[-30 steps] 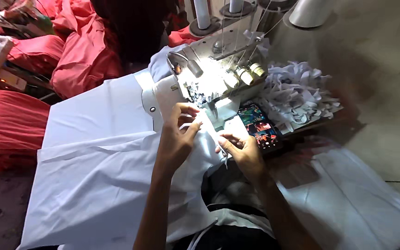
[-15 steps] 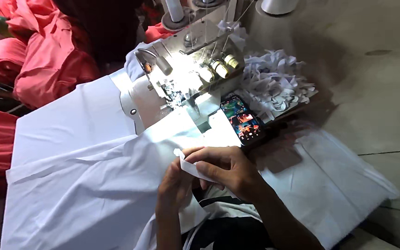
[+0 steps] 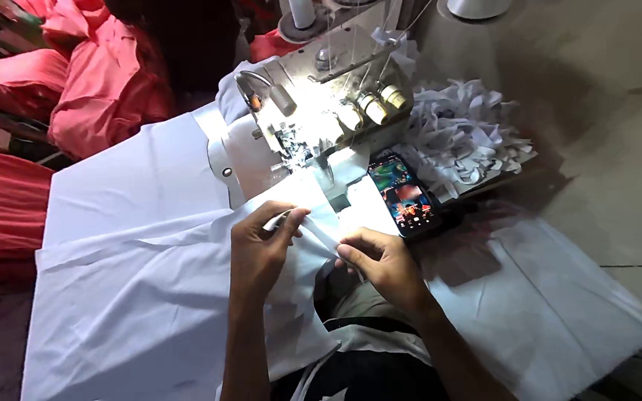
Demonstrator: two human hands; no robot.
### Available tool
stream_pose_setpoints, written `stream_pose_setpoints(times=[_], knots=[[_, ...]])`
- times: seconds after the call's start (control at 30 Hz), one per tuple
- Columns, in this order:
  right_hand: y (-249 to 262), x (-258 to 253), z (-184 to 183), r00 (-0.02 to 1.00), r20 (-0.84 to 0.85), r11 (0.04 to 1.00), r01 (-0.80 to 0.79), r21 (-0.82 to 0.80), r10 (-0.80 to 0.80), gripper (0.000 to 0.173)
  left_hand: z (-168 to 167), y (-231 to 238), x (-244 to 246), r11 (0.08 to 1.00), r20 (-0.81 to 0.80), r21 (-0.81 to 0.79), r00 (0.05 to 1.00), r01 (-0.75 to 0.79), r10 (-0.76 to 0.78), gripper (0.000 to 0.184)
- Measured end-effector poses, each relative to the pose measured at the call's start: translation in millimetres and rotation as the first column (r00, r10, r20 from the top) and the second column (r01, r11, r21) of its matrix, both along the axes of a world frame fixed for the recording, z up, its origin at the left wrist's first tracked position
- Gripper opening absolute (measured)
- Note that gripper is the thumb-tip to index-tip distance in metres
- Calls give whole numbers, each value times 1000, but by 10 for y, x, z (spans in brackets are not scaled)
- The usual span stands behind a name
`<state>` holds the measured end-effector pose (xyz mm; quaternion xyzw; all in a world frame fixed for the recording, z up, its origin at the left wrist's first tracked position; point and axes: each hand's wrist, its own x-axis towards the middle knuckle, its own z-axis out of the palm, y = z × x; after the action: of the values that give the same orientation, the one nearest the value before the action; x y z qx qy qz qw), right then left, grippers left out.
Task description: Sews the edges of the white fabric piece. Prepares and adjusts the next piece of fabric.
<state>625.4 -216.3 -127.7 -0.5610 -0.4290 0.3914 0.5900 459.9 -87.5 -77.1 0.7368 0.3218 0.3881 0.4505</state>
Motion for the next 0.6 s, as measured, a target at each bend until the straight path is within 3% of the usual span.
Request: stream_pose_setpoints(times=[0.13, 0.23, 0.43, 0.6], knots=[[106, -1, -161, 998, 5, 997, 70, 27, -70, 12, 63, 206, 119, 969, -238, 236, 962, -74, 132, 5], [184, 8, -296, 991, 52, 992, 117, 46, -119, 11, 23, 368, 229, 940, -317, 333, 929, -76, 188, 6], [208, 26, -377, 953, 254, 986, 164, 30, -166, 17, 15, 440, 313, 909, -316, 405, 919, -95, 237, 9], [359, 44, -312, 847, 457, 962, 224, 157, -272, 27, 40, 468, 344, 911, -293, 403, 931, -87, 219, 8]])
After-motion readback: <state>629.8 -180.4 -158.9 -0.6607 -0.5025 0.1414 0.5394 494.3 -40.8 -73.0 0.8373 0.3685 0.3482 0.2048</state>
